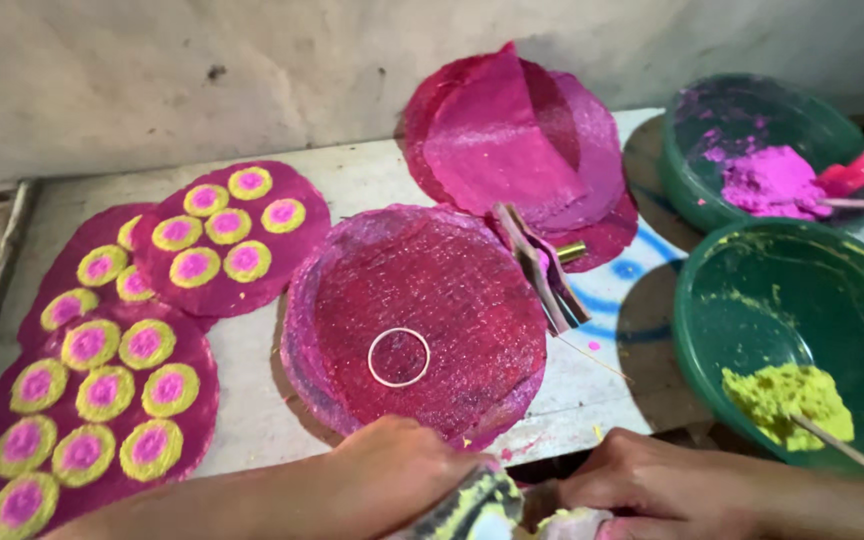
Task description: The person applies yellow dough onto purple discs using a wooden mold and a thin stick before stacking the decorated items.
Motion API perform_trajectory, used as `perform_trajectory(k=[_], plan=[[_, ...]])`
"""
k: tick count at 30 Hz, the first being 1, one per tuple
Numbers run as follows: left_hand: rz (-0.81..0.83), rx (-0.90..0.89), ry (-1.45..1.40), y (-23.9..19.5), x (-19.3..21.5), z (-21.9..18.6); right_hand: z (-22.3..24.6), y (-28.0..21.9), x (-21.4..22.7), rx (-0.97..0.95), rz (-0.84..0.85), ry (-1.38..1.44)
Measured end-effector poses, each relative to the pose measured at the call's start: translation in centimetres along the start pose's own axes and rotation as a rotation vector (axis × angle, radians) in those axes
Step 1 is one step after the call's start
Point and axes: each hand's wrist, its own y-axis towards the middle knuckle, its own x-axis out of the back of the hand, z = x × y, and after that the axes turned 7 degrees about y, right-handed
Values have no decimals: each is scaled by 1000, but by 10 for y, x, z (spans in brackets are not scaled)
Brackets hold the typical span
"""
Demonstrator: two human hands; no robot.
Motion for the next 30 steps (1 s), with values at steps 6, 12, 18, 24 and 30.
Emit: perform_trajectory(k=[6, 12, 18, 24, 30], plan=[[-68, 101, -479, -18, -35, 111, -19, -48, -20, 12, -335, -428], [249, 192, -1639, 6, -84, 150, -49, -83, -5, 32, -610, -1620], [87, 84, -1909, 77, -111, 52, -27, -74, 4, 21, -771, -1705], [-78, 268, -1671, 97, -93, 19, -22, -99, -44, 266, -1039, -1481], [-108, 497, -1534, 154, -106, -6, -28, -158, -44, 238, -986, -1618]])
